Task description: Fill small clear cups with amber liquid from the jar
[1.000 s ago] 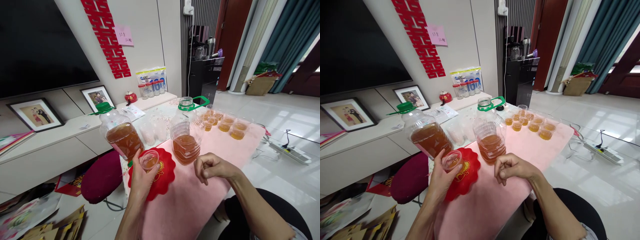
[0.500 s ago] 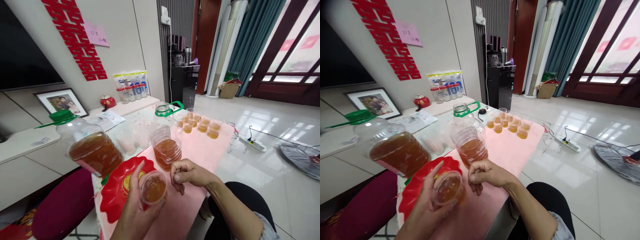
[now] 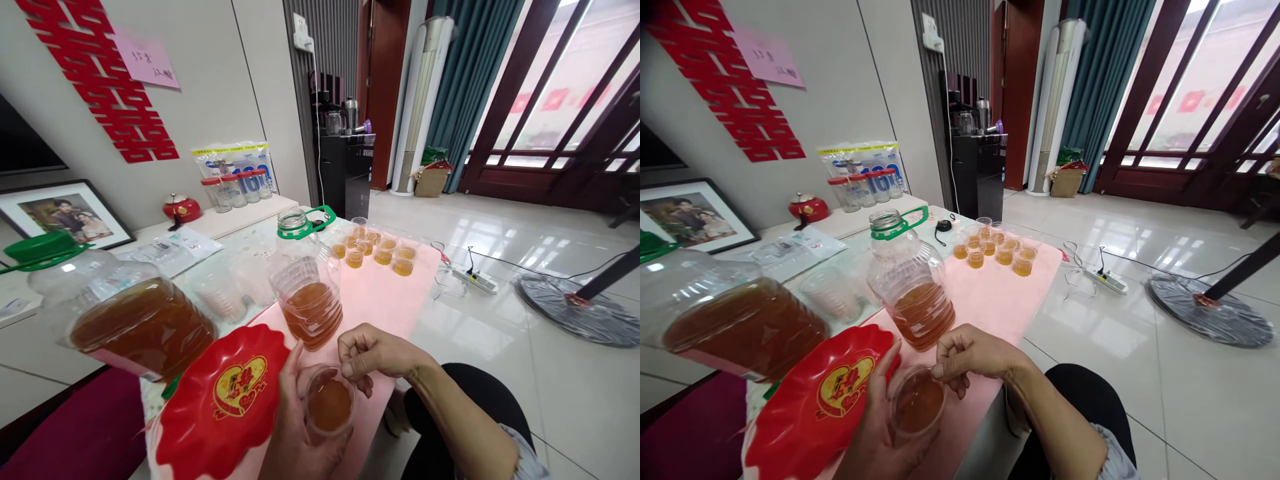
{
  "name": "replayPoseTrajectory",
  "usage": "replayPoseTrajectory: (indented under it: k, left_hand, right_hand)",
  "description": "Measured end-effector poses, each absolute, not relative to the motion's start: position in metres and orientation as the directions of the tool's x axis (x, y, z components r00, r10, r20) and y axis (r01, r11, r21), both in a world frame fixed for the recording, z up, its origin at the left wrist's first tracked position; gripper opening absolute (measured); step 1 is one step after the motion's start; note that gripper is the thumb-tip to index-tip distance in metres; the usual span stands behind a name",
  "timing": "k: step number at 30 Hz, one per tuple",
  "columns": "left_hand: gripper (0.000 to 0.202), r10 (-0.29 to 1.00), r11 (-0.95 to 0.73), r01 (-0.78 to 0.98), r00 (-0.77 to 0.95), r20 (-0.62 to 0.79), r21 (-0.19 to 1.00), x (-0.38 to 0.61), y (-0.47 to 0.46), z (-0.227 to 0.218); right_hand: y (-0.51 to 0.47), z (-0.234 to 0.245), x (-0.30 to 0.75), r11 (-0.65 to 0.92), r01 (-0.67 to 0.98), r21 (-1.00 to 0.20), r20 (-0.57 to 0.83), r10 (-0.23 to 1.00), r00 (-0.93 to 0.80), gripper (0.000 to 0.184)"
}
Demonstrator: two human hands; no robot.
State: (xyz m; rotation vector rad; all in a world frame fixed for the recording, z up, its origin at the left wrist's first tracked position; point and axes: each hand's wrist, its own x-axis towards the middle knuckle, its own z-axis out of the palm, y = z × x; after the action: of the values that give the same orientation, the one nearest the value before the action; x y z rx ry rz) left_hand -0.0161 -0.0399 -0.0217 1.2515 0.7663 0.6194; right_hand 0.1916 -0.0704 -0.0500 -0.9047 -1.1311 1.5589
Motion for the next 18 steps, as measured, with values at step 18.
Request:
replayPoseTrajectory:
  k: [18]
  left_hand:
    - [0.115, 0.701, 0.277, 0.107, 0.657, -0.277, 0.955, -0.007, -0.033, -0.053]
  right_hand:
    - [-0.101, -0.050, 0.254, 0.031, -0.306, -0.952, 0.021, 0.999, 0.036, 0.027]
